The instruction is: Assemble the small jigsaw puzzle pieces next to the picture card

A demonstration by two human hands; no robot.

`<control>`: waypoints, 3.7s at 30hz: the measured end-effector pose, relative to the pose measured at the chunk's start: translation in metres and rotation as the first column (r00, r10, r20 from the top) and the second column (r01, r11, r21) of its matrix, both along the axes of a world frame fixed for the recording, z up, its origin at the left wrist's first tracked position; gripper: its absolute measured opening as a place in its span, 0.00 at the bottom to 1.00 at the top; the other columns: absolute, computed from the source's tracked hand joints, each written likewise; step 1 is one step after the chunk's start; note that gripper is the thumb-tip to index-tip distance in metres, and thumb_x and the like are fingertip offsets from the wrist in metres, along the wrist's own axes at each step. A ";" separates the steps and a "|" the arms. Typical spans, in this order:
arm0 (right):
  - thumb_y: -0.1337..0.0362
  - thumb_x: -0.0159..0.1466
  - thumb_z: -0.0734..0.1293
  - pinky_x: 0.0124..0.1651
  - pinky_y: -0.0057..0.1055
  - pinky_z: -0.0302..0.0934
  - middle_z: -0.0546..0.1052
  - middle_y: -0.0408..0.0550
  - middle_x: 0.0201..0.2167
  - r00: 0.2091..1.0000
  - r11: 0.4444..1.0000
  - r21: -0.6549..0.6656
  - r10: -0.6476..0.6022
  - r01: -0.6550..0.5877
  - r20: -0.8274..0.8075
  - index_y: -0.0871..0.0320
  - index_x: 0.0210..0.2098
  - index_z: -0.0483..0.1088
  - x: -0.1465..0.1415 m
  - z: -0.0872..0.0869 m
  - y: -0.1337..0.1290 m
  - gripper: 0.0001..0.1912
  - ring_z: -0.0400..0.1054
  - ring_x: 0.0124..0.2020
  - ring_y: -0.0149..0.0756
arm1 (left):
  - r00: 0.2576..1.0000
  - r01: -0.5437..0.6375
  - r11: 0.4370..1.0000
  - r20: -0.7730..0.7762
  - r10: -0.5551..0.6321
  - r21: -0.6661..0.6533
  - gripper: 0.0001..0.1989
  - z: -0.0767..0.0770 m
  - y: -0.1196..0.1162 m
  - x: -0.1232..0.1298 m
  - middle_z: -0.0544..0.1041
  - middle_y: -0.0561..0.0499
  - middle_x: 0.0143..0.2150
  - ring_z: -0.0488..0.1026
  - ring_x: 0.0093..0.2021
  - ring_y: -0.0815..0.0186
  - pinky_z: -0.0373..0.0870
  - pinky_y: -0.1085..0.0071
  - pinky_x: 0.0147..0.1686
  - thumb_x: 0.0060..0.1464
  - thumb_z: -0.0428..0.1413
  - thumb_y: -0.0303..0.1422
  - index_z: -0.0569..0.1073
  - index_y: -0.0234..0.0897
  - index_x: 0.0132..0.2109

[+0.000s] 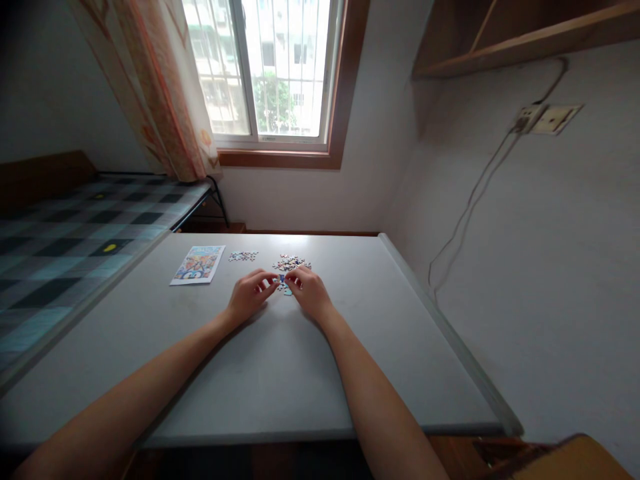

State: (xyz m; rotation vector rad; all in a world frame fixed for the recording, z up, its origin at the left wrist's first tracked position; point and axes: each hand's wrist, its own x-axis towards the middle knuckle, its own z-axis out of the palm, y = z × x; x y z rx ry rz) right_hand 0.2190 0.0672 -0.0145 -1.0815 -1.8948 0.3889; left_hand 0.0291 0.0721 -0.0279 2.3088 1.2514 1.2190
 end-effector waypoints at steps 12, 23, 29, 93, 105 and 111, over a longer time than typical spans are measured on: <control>0.67 0.63 0.66 0.34 0.28 0.60 0.71 0.43 0.28 1.000 1.000 -0.005 0.004 -0.004 -0.001 0.57 0.30 0.71 0.000 0.001 -0.001 0.05 0.64 0.29 0.31 | 1.000 -0.029 1.000 0.013 0.029 -0.005 0.07 0.003 -0.002 -0.001 0.75 0.54 0.32 0.70 0.25 0.74 0.67 0.77 0.28 0.57 0.57 0.38 0.75 0.40 0.39; 0.67 0.63 0.66 0.34 0.28 0.60 0.70 0.43 0.27 1.000 1.000 -0.012 0.006 -0.006 0.004 0.57 0.30 0.72 0.000 0.001 -0.001 0.05 0.64 0.28 0.30 | 1.000 -0.029 1.000 0.007 0.029 -0.002 0.08 0.002 -0.001 0.000 0.75 0.54 0.33 0.70 0.24 0.74 0.67 0.77 0.27 0.57 0.56 0.38 0.76 0.39 0.39; 0.68 0.62 0.66 0.34 0.27 0.60 0.70 0.43 0.27 1.000 1.000 -0.017 0.007 -0.007 -0.005 0.57 0.30 0.72 0.000 0.000 -0.001 0.04 0.64 0.28 0.30 | 1.000 -0.024 1.000 0.009 0.024 0.003 0.08 0.002 -0.002 0.000 0.76 0.54 0.33 0.70 0.24 0.74 0.66 0.77 0.27 0.57 0.56 0.38 0.76 0.39 0.38; 0.69 0.61 0.67 0.33 0.27 0.60 0.71 0.43 0.27 1.000 1.000 -0.004 0.010 -0.010 0.004 0.57 0.29 0.71 -0.001 0.000 -0.001 0.04 0.64 0.28 0.31 | 1.000 -0.025 0.999 -0.012 0.024 -0.025 0.09 0.002 -0.001 0.000 0.76 0.53 0.33 0.69 0.25 0.74 0.66 0.77 0.28 0.58 0.56 0.39 0.76 0.39 0.38; 0.68 0.62 0.66 0.34 0.28 0.60 0.71 0.43 0.27 1.000 1.000 -0.011 0.010 -0.010 0.012 0.57 0.30 0.71 0.000 0.001 -0.001 0.05 0.64 0.28 0.31 | 1.000 -0.027 0.999 -0.008 0.027 -0.021 0.08 -0.001 0.001 -0.001 0.76 0.54 0.33 0.69 0.25 0.74 0.65 0.77 0.28 0.57 0.56 0.38 0.76 0.39 0.39; 0.68 0.62 0.66 0.34 0.28 0.60 0.71 0.44 0.27 1.000 1.000 -0.007 0.008 -0.008 0.017 0.57 0.30 0.71 0.000 0.002 -0.001 0.05 0.64 0.28 0.31 | 0.999 -0.037 0.999 -0.014 0.036 -0.027 0.07 0.001 -0.001 0.000 0.76 0.54 0.33 0.69 0.25 0.74 0.66 0.77 0.29 0.57 0.57 0.38 0.76 0.39 0.38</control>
